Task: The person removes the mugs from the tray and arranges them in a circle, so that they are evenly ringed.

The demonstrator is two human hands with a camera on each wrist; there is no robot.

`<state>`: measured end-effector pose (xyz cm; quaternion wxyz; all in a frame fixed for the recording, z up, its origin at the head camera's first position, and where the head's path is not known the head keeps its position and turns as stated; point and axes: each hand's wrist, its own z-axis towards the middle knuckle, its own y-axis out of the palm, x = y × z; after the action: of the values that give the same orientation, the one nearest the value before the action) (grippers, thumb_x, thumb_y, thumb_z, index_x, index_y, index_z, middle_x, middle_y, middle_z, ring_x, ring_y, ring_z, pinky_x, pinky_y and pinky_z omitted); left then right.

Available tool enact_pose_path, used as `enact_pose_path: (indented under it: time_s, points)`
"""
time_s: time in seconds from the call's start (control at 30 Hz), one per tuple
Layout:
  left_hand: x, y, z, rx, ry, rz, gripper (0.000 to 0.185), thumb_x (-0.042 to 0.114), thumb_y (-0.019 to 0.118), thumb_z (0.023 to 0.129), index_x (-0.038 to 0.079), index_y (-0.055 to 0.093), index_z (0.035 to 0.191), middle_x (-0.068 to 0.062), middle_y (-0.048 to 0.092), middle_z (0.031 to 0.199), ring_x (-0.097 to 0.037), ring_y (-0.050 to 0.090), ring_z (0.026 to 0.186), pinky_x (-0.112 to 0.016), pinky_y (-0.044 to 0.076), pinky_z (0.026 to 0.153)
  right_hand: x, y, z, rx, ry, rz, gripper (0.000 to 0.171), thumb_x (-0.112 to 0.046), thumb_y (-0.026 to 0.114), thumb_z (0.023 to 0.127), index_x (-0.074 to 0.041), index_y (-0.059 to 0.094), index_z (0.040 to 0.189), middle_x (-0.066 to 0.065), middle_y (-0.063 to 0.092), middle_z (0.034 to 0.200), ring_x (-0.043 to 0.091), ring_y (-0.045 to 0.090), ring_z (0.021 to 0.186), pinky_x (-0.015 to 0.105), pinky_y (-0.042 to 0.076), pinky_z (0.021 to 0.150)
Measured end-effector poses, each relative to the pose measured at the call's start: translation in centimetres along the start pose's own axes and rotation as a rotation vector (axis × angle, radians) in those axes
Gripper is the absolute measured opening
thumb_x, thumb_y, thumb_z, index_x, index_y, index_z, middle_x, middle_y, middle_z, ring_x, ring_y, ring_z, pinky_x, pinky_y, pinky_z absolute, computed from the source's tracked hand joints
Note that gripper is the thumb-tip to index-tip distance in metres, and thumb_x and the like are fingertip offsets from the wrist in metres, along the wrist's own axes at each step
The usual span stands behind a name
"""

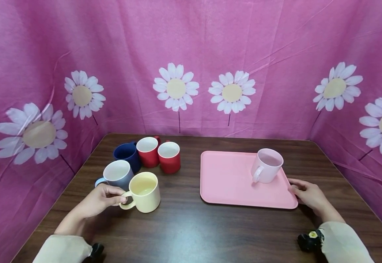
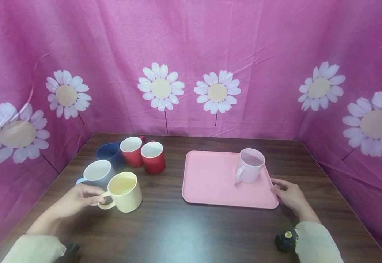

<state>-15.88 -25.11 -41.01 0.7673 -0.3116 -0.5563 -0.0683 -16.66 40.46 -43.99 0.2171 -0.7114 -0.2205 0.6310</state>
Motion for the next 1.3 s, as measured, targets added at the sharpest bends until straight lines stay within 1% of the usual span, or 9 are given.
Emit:
enact_pose_path:
  time_s: [0.23,0.4,0.53,0.87,0.97,1.07,1.17,1.23,1.3]
  points:
    - [-0.4,-0.3,-0.6,0.045,-0.019,-0.059,0.016,-0.005,0.06,0.089,-0.018,0.063,0.097,0.001,0.069,0.083,-0.003,0.061,0.078,-0.024,0.053,0.067,0.2,0.1,0.0,-0.001,0.004,0.001,0.05,-0.015,0.055,0.097,0.015,0.039,0.134,0.03,0.058,0.112,0.003,0.059,0.081,0.033,0.056,0.07]
    - [-0.7,-0.3,-0.7,0.091,-0.065,-0.084,0.019,-0.003,0.062,0.088,-0.02,0.062,0.097,0.005,0.069,0.085,-0.002,0.061,0.078,-0.024,0.054,0.068,0.0,0.1,0.0,0.006,0.005,0.009,0.048,-0.012,0.053,0.097,0.016,0.04,0.133,0.019,0.061,0.1,0.004,0.058,0.078,0.03,0.055,0.067]
    - [-0.9,-0.5,-0.7,0.121,-0.075,-0.086,0.015,-0.005,0.063,0.087,-0.017,0.064,0.096,0.006,0.069,0.085,-0.002,0.061,0.077,-0.024,0.054,0.067,-0.1,0.1,0.0,0.01,0.001,0.013,0.046,-0.01,0.052,0.096,0.016,0.04,0.133,0.012,0.06,0.095,0.004,0.057,0.078,0.028,0.055,0.067]
    - [-1.0,-0.7,-0.8,0.144,-0.128,-0.134,0.013,-0.004,0.062,0.088,-0.012,0.068,0.097,0.005,0.069,0.087,-0.004,0.062,0.079,-0.024,0.054,0.07,0.1,0.1,0.0,0.007,0.003,0.007,0.046,-0.01,0.053,0.097,0.014,0.04,0.133,0.014,0.06,0.096,0.005,0.058,0.078,0.028,0.055,0.067]
    - [-1.0,-1.0,-0.8,0.116,-0.157,-0.15,0.015,-0.003,0.062,0.089,-0.013,0.067,0.1,0.003,0.07,0.089,-0.006,0.063,0.081,-0.026,0.054,0.072,0.1,0.1,0.0,0.007,0.003,0.006,0.046,-0.011,0.053,0.097,0.014,0.04,0.134,0.015,0.061,0.097,0.005,0.058,0.078,0.029,0.055,0.067]
    - [-0.3,-1.9,-0.8,0.044,-0.183,-0.109,0.022,0.0,0.06,0.091,-0.014,0.063,0.107,-0.001,0.07,0.096,-0.006,0.063,0.086,-0.025,0.052,0.076,0.1,0.1,0.0,0.011,0.002,0.005,0.047,-0.011,0.053,0.096,0.015,0.04,0.133,0.016,0.061,0.098,0.004,0.058,0.079,0.029,0.055,0.068]
    - [0.9,-3.2,-0.7,-0.072,-0.155,-0.077,0.028,0.0,0.056,0.093,-0.016,0.057,0.116,-0.011,0.069,0.105,-0.009,0.063,0.095,-0.024,0.051,0.08,0.0,0.1,0.0,0.008,-0.002,0.004,0.048,-0.012,0.054,0.096,0.015,0.04,0.133,0.016,0.061,0.099,0.004,0.058,0.079,0.03,0.055,0.068]
    - [1.8,-4.3,-0.5,-0.156,-0.113,-0.092,0.03,-0.003,0.051,0.095,-0.018,0.051,0.121,-0.017,0.066,0.109,-0.013,0.063,0.1,-0.025,0.05,0.083,0.0,0.1,0.0,0.007,-0.003,0.003,0.048,-0.012,0.053,0.096,0.015,0.04,0.133,0.017,0.061,0.099,0.004,0.058,0.079,0.03,0.055,0.068]
    - [2.5,-5.3,-0.3,-0.21,-0.075,-0.105,0.032,-0.007,0.049,0.095,-0.02,0.047,0.123,-0.023,0.064,0.111,-0.017,0.063,0.103,-0.025,0.05,0.085,0.0,0.1,0.0,0.007,0.0,0.005,0.048,-0.013,0.054,0.097,0.015,0.04,0.133,0.018,0.061,0.1,0.005,0.058,0.079,0.031,0.055,0.068]
